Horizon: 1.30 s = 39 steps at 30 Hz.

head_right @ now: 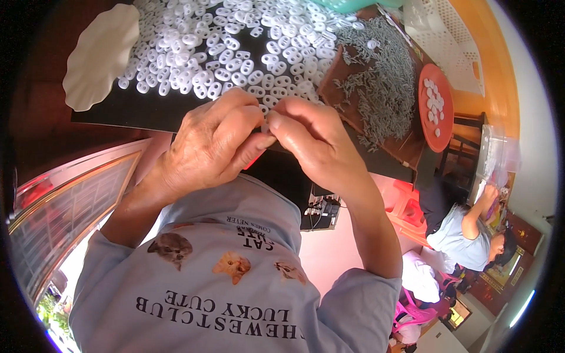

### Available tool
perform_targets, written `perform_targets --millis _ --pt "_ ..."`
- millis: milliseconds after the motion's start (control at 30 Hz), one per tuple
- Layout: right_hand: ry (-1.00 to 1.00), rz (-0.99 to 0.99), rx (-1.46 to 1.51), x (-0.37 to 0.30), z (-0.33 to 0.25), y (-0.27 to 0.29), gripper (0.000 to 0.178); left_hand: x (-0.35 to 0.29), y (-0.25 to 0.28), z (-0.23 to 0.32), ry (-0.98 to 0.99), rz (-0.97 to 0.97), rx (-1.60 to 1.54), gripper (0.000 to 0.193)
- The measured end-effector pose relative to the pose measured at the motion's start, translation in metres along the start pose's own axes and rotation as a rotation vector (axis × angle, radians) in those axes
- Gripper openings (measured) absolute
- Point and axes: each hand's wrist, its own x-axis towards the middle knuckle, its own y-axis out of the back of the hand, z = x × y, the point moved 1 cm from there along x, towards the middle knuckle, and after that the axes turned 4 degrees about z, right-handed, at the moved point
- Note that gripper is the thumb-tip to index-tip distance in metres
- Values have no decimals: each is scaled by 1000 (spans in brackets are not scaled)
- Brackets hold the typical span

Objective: Assembling small white plastic components by hand at a workbench.

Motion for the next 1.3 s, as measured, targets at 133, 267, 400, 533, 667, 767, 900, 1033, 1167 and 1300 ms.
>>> perform_targets --millis 133,267,400,533,667,767,900,1033,1167,1300 --pt "75 39 118 -5 5 -3 24 0 -9 0 38 -36 -100 14" --pt "170 -22 21 -10 12 4 25 4 -5 1 228 -82 -365 11" --pt "339 -87 -286 -14 11 6 19 4 -8 5 415 -175 -599 18" --pt "468 56 -192 -11 17 6 18 8 -14 8 484 -145 -739 18" --pt "475 22 -295 -9 15 17 15 5 -18 1 334 -131 -641 18" --pt "525 4 -442 -6 7 42 9 6 -18 3 375 -181 -634 16" --pt "446 345 -872 24 1 98 8 0 -18 -1 452 -197 -680 13" --pt "433 364 -1111 52 14 131 10 0 -17 -2 676 -238 -793 13" --pt "379 342 -1232 62 19 134 11 1 -16 -3 708 -225 -784 14" --pt "412 340 -1248 62 16 134 9 1 -16 -4 736 -242 -798 14"
